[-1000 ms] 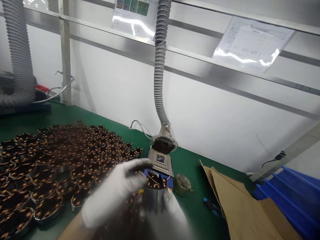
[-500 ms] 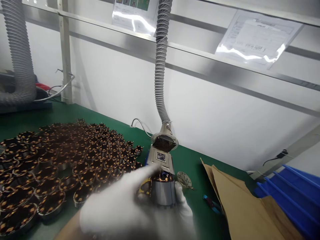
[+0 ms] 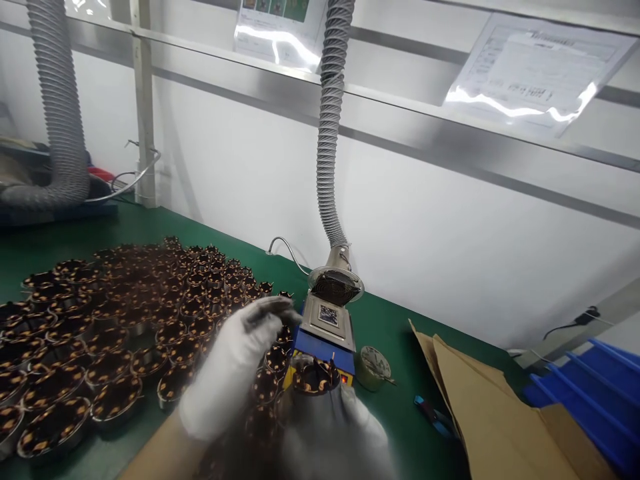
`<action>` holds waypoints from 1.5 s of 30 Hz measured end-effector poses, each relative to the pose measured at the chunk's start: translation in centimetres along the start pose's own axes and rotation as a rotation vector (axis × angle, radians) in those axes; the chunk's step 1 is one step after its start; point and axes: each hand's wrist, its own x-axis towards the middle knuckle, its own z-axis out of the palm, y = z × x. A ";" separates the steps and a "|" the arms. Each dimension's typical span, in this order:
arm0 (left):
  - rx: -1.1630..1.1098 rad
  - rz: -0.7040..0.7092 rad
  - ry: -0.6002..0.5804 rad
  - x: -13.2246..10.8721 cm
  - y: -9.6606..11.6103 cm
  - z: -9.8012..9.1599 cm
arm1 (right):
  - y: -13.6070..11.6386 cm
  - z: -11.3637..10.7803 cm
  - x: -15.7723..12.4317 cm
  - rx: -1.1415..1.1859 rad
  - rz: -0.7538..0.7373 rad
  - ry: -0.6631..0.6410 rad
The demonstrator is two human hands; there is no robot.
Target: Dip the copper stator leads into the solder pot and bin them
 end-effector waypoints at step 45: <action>0.077 -0.248 -0.157 -1.2 0.2 0.8 | 3.0 -0.8 -1.2 -0.868 -0.556 0.603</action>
